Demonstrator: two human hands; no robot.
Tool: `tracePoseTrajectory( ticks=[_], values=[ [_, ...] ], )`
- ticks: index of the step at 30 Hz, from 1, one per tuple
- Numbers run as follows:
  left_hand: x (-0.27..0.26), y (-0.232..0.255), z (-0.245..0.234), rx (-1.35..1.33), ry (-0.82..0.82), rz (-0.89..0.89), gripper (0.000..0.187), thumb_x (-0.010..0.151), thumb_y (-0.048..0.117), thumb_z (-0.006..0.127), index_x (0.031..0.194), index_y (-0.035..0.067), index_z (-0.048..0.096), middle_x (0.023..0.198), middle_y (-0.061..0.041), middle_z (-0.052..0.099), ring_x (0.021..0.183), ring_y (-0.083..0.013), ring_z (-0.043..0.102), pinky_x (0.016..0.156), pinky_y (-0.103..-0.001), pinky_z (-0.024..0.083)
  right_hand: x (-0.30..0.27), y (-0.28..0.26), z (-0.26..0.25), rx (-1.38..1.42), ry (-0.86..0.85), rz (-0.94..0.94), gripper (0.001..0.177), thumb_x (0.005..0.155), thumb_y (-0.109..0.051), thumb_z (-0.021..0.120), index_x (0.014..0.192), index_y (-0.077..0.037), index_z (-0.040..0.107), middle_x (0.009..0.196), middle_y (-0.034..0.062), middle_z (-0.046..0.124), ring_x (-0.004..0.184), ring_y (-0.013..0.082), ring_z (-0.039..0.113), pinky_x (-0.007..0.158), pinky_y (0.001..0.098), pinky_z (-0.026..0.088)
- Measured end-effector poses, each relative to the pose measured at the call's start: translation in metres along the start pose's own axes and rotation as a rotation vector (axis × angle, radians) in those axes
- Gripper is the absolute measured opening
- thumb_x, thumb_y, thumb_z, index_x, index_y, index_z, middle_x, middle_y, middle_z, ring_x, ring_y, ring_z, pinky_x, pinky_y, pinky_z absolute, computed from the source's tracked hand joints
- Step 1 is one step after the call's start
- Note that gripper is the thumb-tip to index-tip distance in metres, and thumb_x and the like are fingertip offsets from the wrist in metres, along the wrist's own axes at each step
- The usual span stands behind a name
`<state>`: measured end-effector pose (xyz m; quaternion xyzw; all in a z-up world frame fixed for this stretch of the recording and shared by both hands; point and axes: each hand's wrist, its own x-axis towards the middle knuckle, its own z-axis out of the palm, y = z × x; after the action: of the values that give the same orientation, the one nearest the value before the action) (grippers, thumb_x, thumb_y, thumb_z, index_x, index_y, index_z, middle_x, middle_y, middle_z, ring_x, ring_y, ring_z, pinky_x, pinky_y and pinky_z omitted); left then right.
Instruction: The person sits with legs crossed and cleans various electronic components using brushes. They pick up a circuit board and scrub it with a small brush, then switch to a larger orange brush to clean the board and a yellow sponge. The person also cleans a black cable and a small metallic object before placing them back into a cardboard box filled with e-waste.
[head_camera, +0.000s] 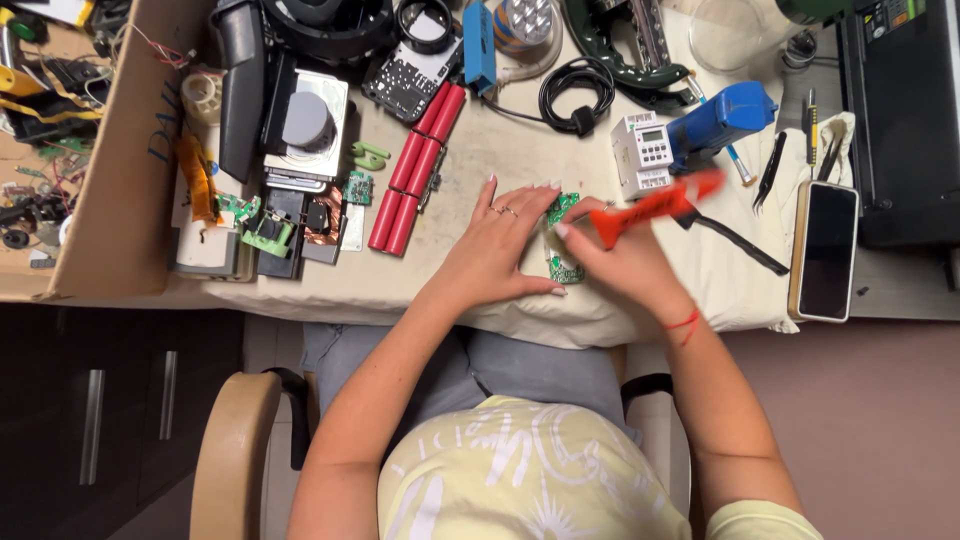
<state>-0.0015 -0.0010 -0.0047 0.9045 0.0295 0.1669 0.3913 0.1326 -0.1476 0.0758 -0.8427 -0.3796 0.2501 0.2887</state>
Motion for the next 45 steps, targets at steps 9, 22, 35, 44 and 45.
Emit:
tracePoseTrajectory(
  ticks=[9, 22, 35, 44, 45],
  values=[
    [0.000, 0.001, -0.001, -0.003, 0.006, -0.004, 0.118, 0.067, 0.063, 0.087, 0.158, 0.010, 0.033, 0.151, -0.015, 0.049, 0.144, -0.0356, 0.042, 0.125, -0.066, 0.006, -0.001, -0.008, -0.008, -0.021, -0.018, -0.047, 0.018, 0.095, -0.029, 0.065, 0.111, -0.021, 0.068, 0.095, 0.0230, 0.073, 0.103, 0.0470, 0.068, 0.099, 0.0562, 0.048],
    [0.001, 0.001, -0.001, -0.004, -0.007, 0.002, 0.116, 0.068, 0.064, 0.086, 0.157, 0.011, 0.033, 0.152, -0.015, 0.048, 0.145, -0.0352, 0.041, 0.125, -0.066, 0.006, -0.006, 0.006, -0.018, -0.061, -0.089, -0.051, 0.019, 0.091, -0.026, 0.063, 0.106, -0.019, 0.071, 0.065, 0.0205, 0.064, 0.076, 0.0376, 0.066, 0.087, 0.0511, 0.051],
    [-0.001, 0.001, -0.001, 0.006, -0.016, -0.001, 0.116, 0.069, 0.065, 0.085, 0.158, 0.011, 0.033, 0.152, -0.015, 0.047, 0.145, -0.0345, 0.040, 0.125, -0.065, 0.004, -0.018, 0.009, -0.020, -0.129, -0.203, -0.155, 0.020, 0.089, -0.024, 0.066, 0.108, -0.022, 0.073, 0.060, 0.0203, 0.060, 0.068, 0.0363, 0.069, 0.079, 0.0448, 0.056],
    [-0.001, 0.002, -0.002, 0.014, -0.023, 0.012, 0.115, 0.066, 0.053, 0.091, 0.156, 0.009, 0.034, 0.153, -0.016, 0.046, 0.146, -0.0356, 0.040, 0.125, -0.065, 0.005, -0.025, -0.004, -0.019, -0.094, -0.311, -0.244, 0.022, 0.092, -0.023, 0.064, 0.111, -0.015, 0.071, 0.089, 0.0268, 0.076, 0.092, 0.0477, 0.073, 0.089, 0.0572, 0.056],
    [-0.002, 0.003, -0.003, 0.007, -0.023, 0.007, 0.115, 0.067, 0.057, 0.089, 0.156, 0.009, 0.034, 0.153, -0.016, 0.046, 0.146, -0.0355, 0.040, 0.125, -0.065, 0.005, -0.025, 0.001, -0.021, -0.110, -0.274, -0.231, 0.019, 0.092, -0.022, 0.065, 0.109, -0.017, 0.072, 0.078, 0.0220, 0.073, 0.083, 0.0415, 0.073, 0.085, 0.0511, 0.057]
  ],
)
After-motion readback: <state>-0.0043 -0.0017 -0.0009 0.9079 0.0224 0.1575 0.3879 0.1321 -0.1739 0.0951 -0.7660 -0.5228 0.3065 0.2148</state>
